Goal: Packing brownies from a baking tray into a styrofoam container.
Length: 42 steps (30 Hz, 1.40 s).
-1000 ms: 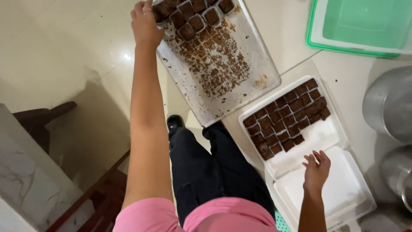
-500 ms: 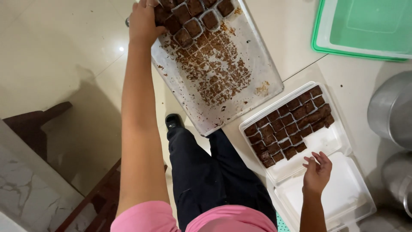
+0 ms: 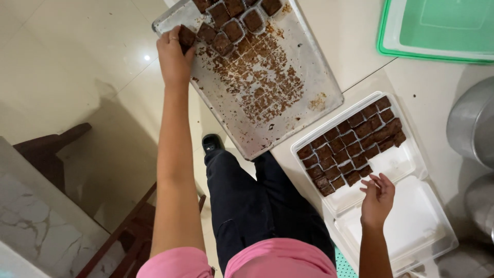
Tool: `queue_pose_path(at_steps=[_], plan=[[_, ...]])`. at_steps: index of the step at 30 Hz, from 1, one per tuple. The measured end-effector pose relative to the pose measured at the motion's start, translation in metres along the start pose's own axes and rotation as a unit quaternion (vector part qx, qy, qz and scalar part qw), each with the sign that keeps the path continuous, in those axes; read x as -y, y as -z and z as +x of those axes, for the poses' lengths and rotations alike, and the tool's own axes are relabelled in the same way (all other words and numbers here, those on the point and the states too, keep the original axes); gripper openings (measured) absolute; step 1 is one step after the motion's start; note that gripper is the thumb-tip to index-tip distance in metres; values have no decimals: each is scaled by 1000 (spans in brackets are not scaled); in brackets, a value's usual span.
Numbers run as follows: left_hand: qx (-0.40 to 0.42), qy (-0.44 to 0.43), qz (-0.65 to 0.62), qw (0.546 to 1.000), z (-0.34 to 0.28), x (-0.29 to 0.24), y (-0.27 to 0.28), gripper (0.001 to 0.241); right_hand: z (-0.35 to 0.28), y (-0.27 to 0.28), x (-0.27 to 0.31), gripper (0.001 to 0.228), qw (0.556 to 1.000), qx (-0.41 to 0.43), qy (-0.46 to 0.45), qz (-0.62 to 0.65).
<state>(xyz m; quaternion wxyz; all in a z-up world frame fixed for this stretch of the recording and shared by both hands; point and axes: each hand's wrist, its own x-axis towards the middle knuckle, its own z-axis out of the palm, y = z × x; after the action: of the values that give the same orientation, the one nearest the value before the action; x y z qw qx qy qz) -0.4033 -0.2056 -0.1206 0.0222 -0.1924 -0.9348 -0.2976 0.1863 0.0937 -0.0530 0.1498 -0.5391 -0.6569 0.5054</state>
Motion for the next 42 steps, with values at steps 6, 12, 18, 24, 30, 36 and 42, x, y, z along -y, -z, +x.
queue_pose_path(at_steps=[6,12,18,24,30,36,42], plan=[[-10,40,7,999,-7,-11,8,65,3,-14,13,35,1000,6,18,1],[-25,-12,-19,999,-7,-36,39,64,0,-18,12,33,998,1,56,22],[19,-169,-64,983,-34,-162,45,67,-12,-51,44,34,970,42,-29,238],[224,-224,-242,917,-145,-320,-30,46,-9,-54,83,53,900,89,-131,407],[331,-233,-280,870,-268,-427,-96,64,4,3,56,53,883,42,-111,454],[384,-254,-175,870,-316,-485,-146,60,55,50,-55,41,863,-43,-148,481],[383,-251,-79,886,-347,-482,-225,48,89,53,-37,36,831,-55,-244,497]])
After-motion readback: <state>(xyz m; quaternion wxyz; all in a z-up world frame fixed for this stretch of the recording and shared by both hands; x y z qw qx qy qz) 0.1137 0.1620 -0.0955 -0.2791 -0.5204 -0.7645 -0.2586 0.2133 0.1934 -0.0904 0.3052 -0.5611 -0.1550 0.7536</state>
